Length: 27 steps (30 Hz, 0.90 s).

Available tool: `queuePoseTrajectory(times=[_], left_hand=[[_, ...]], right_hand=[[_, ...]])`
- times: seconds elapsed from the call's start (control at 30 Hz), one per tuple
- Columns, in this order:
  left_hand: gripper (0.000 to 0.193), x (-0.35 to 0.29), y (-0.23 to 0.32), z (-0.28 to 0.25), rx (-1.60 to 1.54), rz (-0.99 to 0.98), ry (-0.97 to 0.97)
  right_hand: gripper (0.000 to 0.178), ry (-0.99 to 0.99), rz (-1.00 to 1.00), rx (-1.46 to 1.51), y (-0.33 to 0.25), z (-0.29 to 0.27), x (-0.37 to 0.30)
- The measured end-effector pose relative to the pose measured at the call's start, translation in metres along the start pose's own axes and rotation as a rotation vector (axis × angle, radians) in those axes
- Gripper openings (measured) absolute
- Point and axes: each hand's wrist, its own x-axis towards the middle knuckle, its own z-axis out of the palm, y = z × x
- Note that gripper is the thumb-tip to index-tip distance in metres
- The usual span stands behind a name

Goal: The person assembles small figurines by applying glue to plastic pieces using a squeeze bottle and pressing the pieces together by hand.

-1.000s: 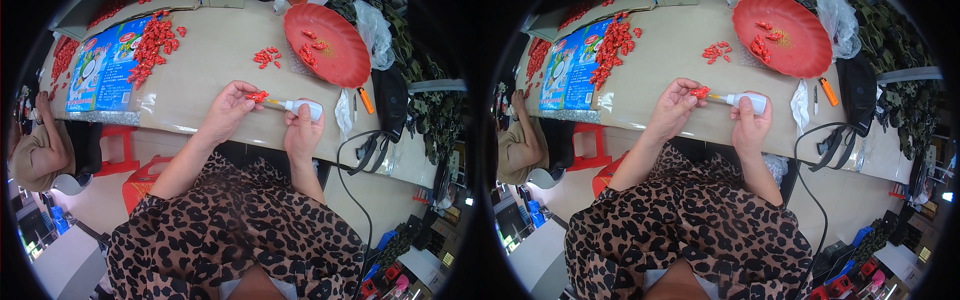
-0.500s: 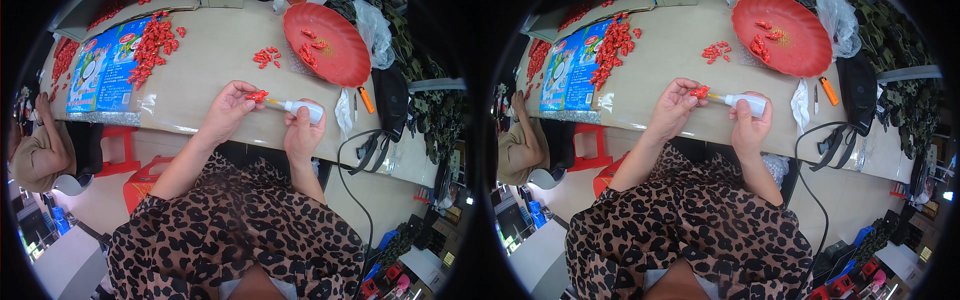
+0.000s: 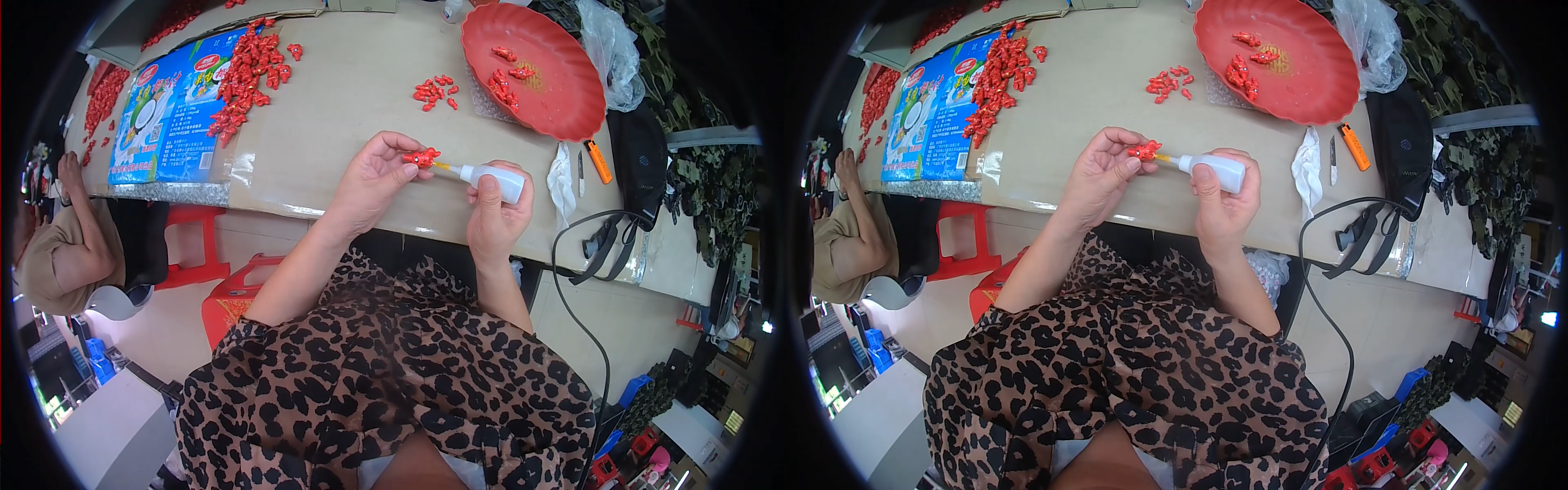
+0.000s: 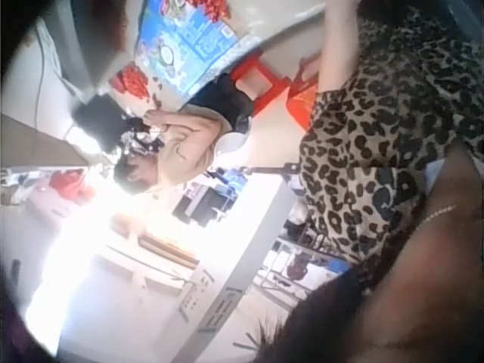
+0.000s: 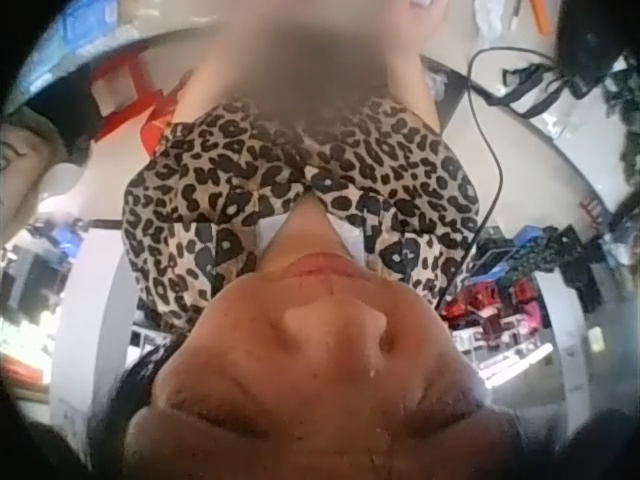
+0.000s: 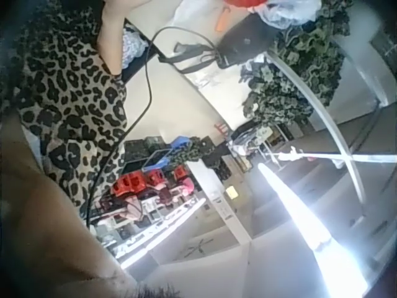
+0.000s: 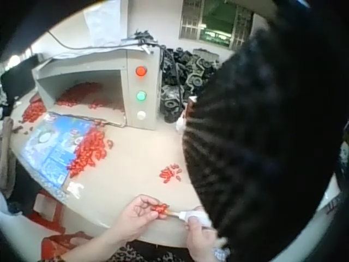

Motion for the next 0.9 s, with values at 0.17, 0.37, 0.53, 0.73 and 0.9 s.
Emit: queuePoseTrajectory(times=[0.17,0.37,0.53,0.73,0.9], left_hand=[[0.019,0.000,0.000,0.000,-0.025,-0.003,-0.003],[0.017,0.001,0.000,-0.002,-0.123,-0.036,-0.018],[0.014,0.000,0.000,-0.008,-0.142,-0.066,-0.036],[0.014,0.001,0.000,-0.008,-0.245,-0.070,-0.099],[0.014,0.000,0.002,-0.007,-0.265,-0.103,-0.124]], right_hand=[[0.021,0.006,-0.026,-0.002,0.002,0.001,0.000],[0.022,0.027,0.148,0.372,-0.007,-0.006,0.010],[0.026,0.102,0.248,0.348,-0.012,-0.019,0.025],[0.034,0.098,0.092,-0.026,-0.015,-0.029,0.032],[0.031,0.078,0.070,-0.349,0.000,-0.042,0.032]])
